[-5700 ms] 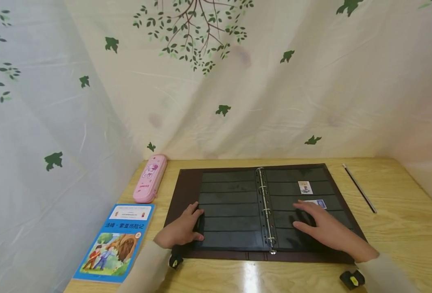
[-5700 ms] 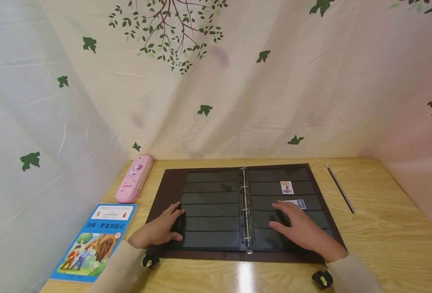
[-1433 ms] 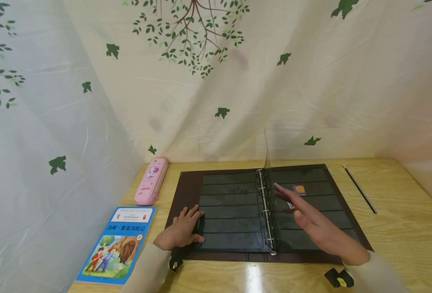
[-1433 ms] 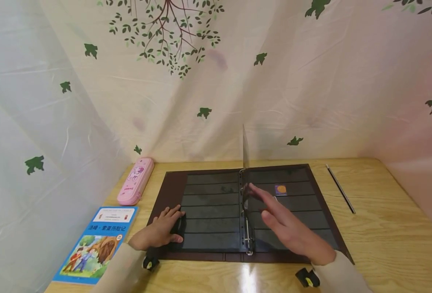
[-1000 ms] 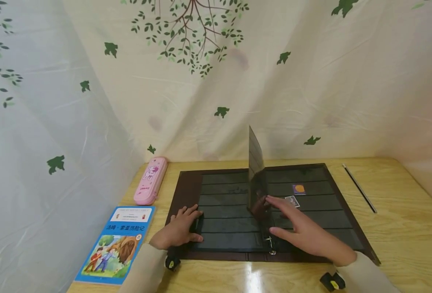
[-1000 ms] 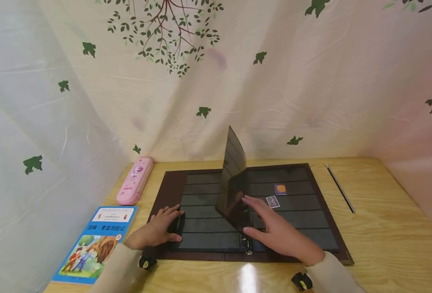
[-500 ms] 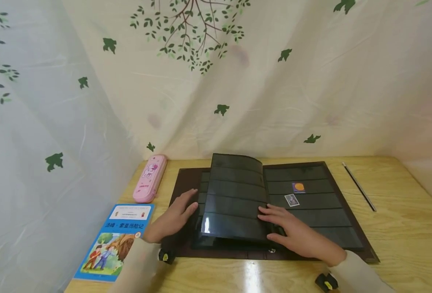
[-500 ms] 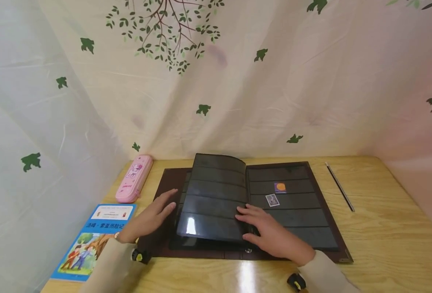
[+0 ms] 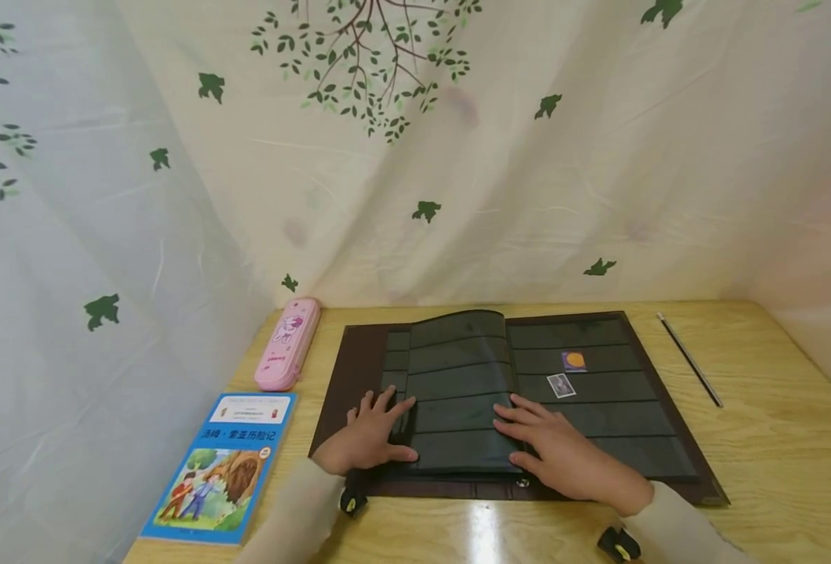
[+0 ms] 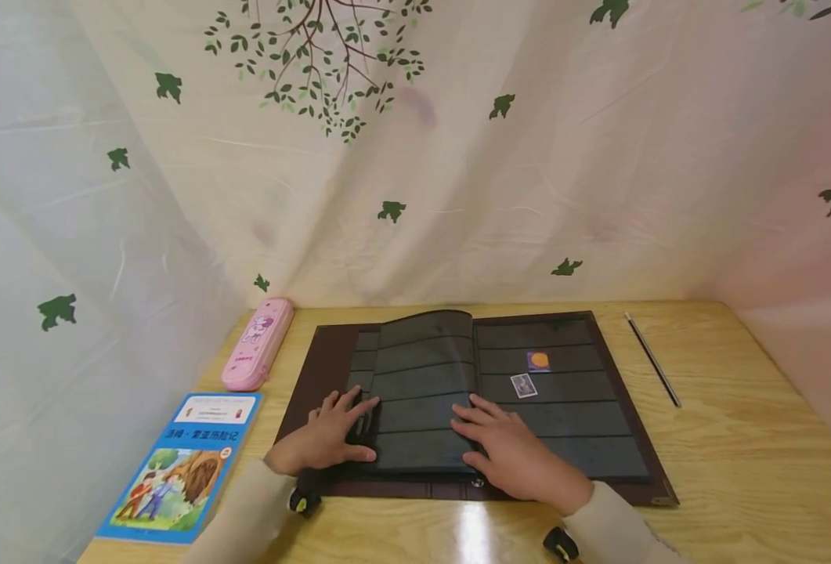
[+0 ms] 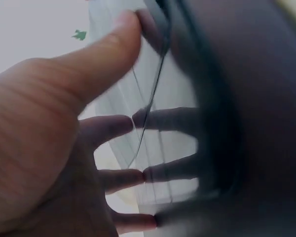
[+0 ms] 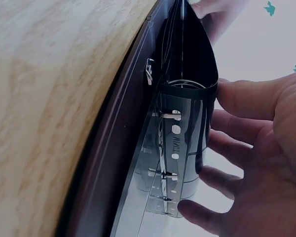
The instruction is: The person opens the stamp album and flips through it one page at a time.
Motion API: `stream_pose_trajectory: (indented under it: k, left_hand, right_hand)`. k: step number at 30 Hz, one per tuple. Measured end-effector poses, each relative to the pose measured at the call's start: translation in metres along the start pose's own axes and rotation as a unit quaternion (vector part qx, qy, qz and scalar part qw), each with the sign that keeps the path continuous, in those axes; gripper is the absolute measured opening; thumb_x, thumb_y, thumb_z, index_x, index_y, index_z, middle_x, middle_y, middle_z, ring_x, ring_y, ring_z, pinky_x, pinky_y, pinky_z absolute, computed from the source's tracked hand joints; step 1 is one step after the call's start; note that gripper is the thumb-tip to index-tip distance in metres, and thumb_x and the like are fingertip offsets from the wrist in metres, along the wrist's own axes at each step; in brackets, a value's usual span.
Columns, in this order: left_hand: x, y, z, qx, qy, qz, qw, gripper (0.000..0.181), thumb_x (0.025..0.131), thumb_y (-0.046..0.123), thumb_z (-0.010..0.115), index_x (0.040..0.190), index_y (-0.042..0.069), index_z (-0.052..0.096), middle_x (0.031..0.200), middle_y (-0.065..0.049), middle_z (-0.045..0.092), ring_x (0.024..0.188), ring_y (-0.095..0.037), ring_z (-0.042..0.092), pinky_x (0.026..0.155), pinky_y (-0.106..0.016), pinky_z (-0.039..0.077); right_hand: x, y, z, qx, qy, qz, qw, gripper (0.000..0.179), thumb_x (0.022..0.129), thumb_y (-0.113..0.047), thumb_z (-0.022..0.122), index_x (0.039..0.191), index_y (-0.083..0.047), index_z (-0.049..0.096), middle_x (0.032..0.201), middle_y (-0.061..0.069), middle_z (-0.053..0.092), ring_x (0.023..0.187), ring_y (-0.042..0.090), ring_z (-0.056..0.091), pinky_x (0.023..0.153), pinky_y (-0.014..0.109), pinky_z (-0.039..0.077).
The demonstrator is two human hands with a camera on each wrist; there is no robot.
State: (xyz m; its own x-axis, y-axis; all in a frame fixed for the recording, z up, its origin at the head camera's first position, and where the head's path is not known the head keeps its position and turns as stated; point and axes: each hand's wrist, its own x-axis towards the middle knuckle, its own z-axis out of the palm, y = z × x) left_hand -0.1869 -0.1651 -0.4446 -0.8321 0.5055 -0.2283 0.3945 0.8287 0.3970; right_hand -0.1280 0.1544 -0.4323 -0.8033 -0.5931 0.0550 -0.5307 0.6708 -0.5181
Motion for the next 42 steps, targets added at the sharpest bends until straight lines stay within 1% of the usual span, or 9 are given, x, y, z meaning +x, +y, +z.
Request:
stream_pose_trajectory:
  k: [5, 8, 10, 13, 18, 23, 30, 37, 42]
  left_hand:
    - [0.002, 0.005, 0.004, 0.016, -0.007, -0.022, 0.9996, 0.081, 0.081, 0.049, 0.068, 0.149, 0.021, 0.033, 0.154, -0.018, 0.012, 0.135, -0.053, 0.008, 0.097, -0.07, 0.019]
    - [0.002, 0.006, 0.004, 0.018, -0.009, -0.026, 0.9995, 0.081, 0.081, 0.049, 0.068, 0.149, 0.021, 0.033, 0.154, -0.018, 0.012, 0.135, -0.053, 0.008, 0.097, -0.07, 0.018]
    - [0.002, 0.006, 0.004, 0.021, -0.007, -0.025, 0.9994, 0.081, 0.081, 0.049, 0.068, 0.148, 0.021, 0.033, 0.154, -0.018, 0.012, 0.135, -0.053, 0.008, 0.097, -0.07, 0.019]
    - [0.001, 0.007, 0.003, 0.024, -0.006, -0.024, 0.9994, 0.081, 0.081, 0.048, 0.068, 0.149, 0.021, 0.033, 0.154, -0.018, 0.013, 0.135, -0.052, 0.008, 0.097, -0.069, 0.019]
    - [0.001, 0.007, 0.002, 0.024, -0.008, -0.028, 0.9993, 0.08, 0.082, 0.045, 0.068, 0.149, 0.02, 0.032, 0.155, -0.016, 0.012, 0.136, -0.05, 0.007, 0.098, -0.069, 0.018]
    - [-0.001, 0.005, 0.002, 0.028, -0.001, -0.024, 0.9993, 0.079, 0.083, 0.042, 0.068, 0.149, 0.018, 0.033, 0.155, -0.016, 0.014, 0.137, -0.048, 0.008, 0.099, -0.068, 0.018]
    - [-0.006, -0.002, -0.002, 0.024, 0.005, -0.007, 0.9997, 0.077, 0.082, 0.036, 0.072, 0.145, 0.007, 0.038, 0.153, -0.018, 0.02, 0.137, -0.046, 0.013, 0.099, -0.066, 0.022]
    - [-0.009, -0.009, -0.005, 0.031, 0.007, -0.009, 0.9995, 0.079, 0.077, 0.036, 0.078, 0.139, 0.003, 0.043, 0.152, -0.018, 0.021, 0.138, -0.041, 0.019, 0.101, -0.057, 0.029]
    - [-0.013, -0.014, -0.007, 0.013, 0.009, -0.002, 0.9999, 0.077, 0.075, 0.031, 0.081, 0.135, 0.0, 0.044, 0.152, -0.019, 0.021, 0.137, -0.038, 0.021, 0.1, -0.05, 0.034]
  right_hand:
    - [0.001, 0.013, 0.001, 0.063, 0.011, 0.002, 0.998, 0.054, 0.091, -0.022, 0.064, 0.14, -0.007, 0.046, 0.15, 0.008, 0.031, 0.136, 0.035, 0.025, 0.095, 0.064, 0.029]
    - [0.001, 0.024, 0.001, 0.102, 0.023, 0.027, 0.9941, 0.064, 0.09, -0.03, 0.065, 0.144, -0.007, 0.038, 0.152, 0.013, 0.025, 0.134, 0.039, 0.028, 0.096, 0.057, 0.035]
    - [0.001, 0.029, 0.0, 0.114, 0.022, 0.053, 0.9918, 0.072, 0.09, -0.036, 0.065, 0.147, -0.008, 0.032, 0.152, 0.016, 0.023, 0.133, 0.041, 0.028, 0.096, 0.058, 0.034]
    - [0.001, 0.034, 0.0, 0.112, 0.01, 0.073, 0.991, 0.079, 0.089, -0.044, 0.063, 0.15, -0.009, 0.026, 0.152, 0.017, 0.023, 0.134, 0.041, 0.029, 0.098, 0.058, 0.032]
    - [0.002, 0.033, 0.0, 0.107, -0.002, 0.076, 0.9913, 0.08, 0.09, -0.046, 0.06, 0.152, -0.014, 0.022, 0.153, 0.014, 0.021, 0.135, 0.039, 0.026, 0.099, 0.058, 0.031]
    - [0.005, 0.03, 0.001, 0.11, 0.001, 0.073, 0.9912, 0.078, 0.09, -0.044, 0.06, 0.152, -0.016, 0.021, 0.155, 0.012, 0.019, 0.136, 0.04, 0.023, 0.098, 0.061, 0.029]
    - [0.012, 0.025, 0.003, 0.101, -0.002, 0.074, 0.9921, 0.079, 0.089, -0.049, 0.061, 0.152, -0.018, 0.024, 0.155, 0.009, 0.018, 0.137, 0.038, 0.021, 0.097, 0.061, 0.03]
    - [0.016, 0.02, 0.002, 0.102, -0.015, 0.09, 0.9906, 0.085, 0.084, -0.058, 0.06, 0.151, -0.019, 0.026, 0.154, 0.013, 0.02, 0.138, 0.041, 0.017, 0.096, 0.065, 0.028]
    - [0.014, 0.023, 0.0, 0.122, -0.003, 0.087, 0.9887, 0.082, 0.087, -0.056, 0.058, 0.151, -0.016, 0.025, 0.155, 0.012, 0.018, 0.137, 0.042, 0.018, 0.096, 0.065, 0.027]
